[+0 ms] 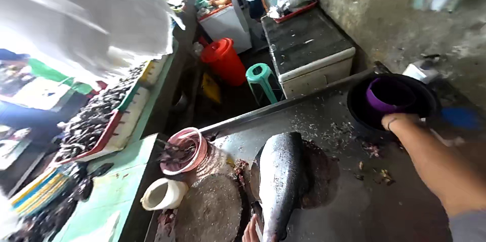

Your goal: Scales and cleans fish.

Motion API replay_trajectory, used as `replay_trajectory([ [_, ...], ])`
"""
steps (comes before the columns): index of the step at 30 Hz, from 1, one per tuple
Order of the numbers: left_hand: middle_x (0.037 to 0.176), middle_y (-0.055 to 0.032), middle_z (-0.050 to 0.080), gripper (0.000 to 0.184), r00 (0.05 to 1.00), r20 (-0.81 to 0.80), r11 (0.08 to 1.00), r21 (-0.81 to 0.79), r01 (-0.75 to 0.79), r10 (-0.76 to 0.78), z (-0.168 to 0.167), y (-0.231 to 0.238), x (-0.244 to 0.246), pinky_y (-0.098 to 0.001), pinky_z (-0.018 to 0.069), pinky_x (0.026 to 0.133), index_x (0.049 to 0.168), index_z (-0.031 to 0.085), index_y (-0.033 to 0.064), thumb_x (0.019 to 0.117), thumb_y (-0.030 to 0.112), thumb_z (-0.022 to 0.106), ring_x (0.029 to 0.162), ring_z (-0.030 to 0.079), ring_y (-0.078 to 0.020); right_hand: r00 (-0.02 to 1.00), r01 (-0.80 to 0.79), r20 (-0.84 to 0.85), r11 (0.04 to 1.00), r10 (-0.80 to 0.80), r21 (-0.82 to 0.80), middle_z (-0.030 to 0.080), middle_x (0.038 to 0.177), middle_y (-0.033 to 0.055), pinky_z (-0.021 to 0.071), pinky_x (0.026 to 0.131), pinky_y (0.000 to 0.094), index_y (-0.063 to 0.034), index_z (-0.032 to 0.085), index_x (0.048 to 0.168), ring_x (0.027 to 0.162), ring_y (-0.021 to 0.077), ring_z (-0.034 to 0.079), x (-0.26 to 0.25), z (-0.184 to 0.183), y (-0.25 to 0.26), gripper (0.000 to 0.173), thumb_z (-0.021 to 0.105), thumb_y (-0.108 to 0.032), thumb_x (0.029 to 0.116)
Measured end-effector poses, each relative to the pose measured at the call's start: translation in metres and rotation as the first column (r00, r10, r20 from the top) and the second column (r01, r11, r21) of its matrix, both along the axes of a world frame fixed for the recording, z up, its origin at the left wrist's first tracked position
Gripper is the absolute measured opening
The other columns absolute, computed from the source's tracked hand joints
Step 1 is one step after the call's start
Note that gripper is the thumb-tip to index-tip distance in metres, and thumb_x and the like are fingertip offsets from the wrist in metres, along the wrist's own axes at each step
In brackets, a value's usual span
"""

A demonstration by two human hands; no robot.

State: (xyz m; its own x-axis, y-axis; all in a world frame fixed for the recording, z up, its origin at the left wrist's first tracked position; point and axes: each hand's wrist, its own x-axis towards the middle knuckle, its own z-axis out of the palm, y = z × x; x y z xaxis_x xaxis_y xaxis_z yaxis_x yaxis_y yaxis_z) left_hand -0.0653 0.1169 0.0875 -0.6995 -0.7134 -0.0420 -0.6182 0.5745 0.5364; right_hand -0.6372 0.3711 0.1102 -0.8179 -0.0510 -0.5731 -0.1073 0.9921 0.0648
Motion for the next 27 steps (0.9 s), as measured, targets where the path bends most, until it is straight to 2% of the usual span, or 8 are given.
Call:
replay_trajectory([
  [2, 0.145, -0.0277, 0.051, 0.090, 0.997, -0.068, 0.999, -0.027, -0.027, 0.025, 0.011, 0.002, -0.017, -0.0530, 0.0486, 0.108, 0.151, 0.040, -0.0033, 0.0807, 0.033, 0.082, 0.129, 0.057, -0.0380, 0.968, -0.191, 0.169, 0.981, 0.186, 0.019, 0.050, 0.146, 0.0351, 0.0312, 0.118, 0.0615, 0.0165, 0.055, 0.134, 0.143, 0.0470, 0.044, -0.027, -0.036, 0.000, 0.042, 0.056, -0.014, 0.1046],
  [5, 0.146, -0.0254, 0.050, 0.083, 0.981, -0.163, 0.994, -0.008, -0.111, 0.108, 0.024, 0.015, -0.038, -0.0459, 0.0537, 0.100, 0.150, 0.042, -0.0022, 0.0812, 0.024, 0.080, 0.123, 0.060, -0.0306, 0.957, -0.287, -0.034, 0.937, 0.287, -0.198, 0.056, 0.138, 0.0378, 0.0348, 0.116, 0.0605, 0.0191, 0.057, 0.130, 0.136, 0.0487, 0.050, -0.040, -0.058, 0.014, 0.046, 0.058, -0.019, 0.1042],
  [8, 0.146, -0.0251, 0.050, 0.078, 0.968, -0.205, 0.989, 0.038, -0.142, 0.147, 0.033, 0.029, -0.065, -0.0465, 0.0566, 0.092, 0.149, 0.044, -0.0011, 0.0829, 0.021, 0.077, 0.121, 0.061, -0.0305, 0.992, -0.091, 0.055, 0.960, 0.110, -0.264, 0.046, 0.153, 0.0322, 0.0287, 0.121, 0.0583, 0.0121, 0.048, 0.144, 0.147, 0.0444, 0.039, -0.015, -0.006, -0.004, 0.047, 0.050, -0.018, 0.1086],
  [10, 0.148, -0.0259, 0.048, 0.077, 0.975, -0.206, 0.995, 0.070, -0.076, 0.089, 0.032, 0.036, -0.081, -0.0468, 0.0574, 0.090, 0.151, 0.042, -0.0013, 0.0850, 0.021, 0.076, 0.121, 0.061, -0.0313, 0.996, -0.055, 0.062, 0.971, 0.071, -0.231, 0.050, 0.148, 0.0326, 0.0324, 0.118, 0.0630, 0.0125, 0.055, 0.138, 0.143, 0.0465, 0.044, -0.015, -0.007, -0.001, 0.044, 0.054, -0.018, 0.1059],
  [14, 0.152, -0.0288, 0.042, 0.075, 0.970, -0.243, 0.989, 0.131, 0.067, -0.033, 0.035, 0.025, -0.109, -0.0443, 0.0578, 0.091, 0.151, 0.039, -0.0035, 0.0884, 0.021, 0.073, 0.123, 0.060, -0.0307, 0.932, -0.359, 0.025, 0.932, 0.361, -0.055, 0.068, 0.118, 0.0301, 0.0460, 0.095, 0.0739, 0.0058, 0.072, 0.110, 0.115, 0.0495, 0.063, -0.044, 0.021, 0.047, 0.022, 0.067, -0.008, 0.0942],
  [16, 0.151, -0.0279, 0.042, 0.072, 0.962, -0.265, 0.983, 0.144, 0.113, -0.071, 0.029, 0.007, -0.119, -0.0426, 0.0589, 0.090, 0.150, 0.041, -0.0027, 0.0892, 0.022, 0.072, 0.122, 0.061, -0.0292, 0.897, -0.441, -0.088, 0.893, 0.434, -0.093, 0.070, 0.113, 0.0262, 0.0484, 0.090, 0.0751, -0.0084, 0.070, 0.121, 0.110, 0.0497, 0.065, -0.045, 0.079, 0.089, 0.031, 0.071, -0.003, 0.0900],
  [22, 0.146, -0.0234, 0.050, 0.064, 0.909, -0.348, 0.923, 0.219, 0.316, -0.229, 0.043, -0.023, -0.218, -0.0426, 0.0592, 0.090, 0.146, 0.045, -0.0011, 0.0925, 0.025, 0.069, 0.121, 0.062, -0.0270, 0.967, -0.140, -0.187, 0.975, 0.172, 0.172, 0.071, 0.101, 0.0250, 0.0507, 0.077, 0.0732, -0.0091, 0.074, 0.104, 0.099, 0.0496, 0.067, 0.030, 0.228, 0.167, 0.018, 0.075, -0.005, 0.0869],
  [27, 0.143, -0.0190, 0.055, 0.054, 0.777, -0.421, 0.806, 0.156, 0.571, -0.469, 0.103, 0.032, -0.375, -0.0422, 0.0583, 0.094, 0.142, 0.051, 0.0019, 0.0949, 0.020, 0.070, 0.121, 0.063, -0.0256, 0.997, 0.069, -0.039, 0.950, -0.060, 0.305, 0.067, 0.118, 0.0324, 0.0481, 0.092, 0.0732, 0.0081, 0.071, 0.110, 0.115, 0.0524, 0.062, 0.053, 0.154, 0.189, 0.023, 0.064, -0.011, 0.0985],
])
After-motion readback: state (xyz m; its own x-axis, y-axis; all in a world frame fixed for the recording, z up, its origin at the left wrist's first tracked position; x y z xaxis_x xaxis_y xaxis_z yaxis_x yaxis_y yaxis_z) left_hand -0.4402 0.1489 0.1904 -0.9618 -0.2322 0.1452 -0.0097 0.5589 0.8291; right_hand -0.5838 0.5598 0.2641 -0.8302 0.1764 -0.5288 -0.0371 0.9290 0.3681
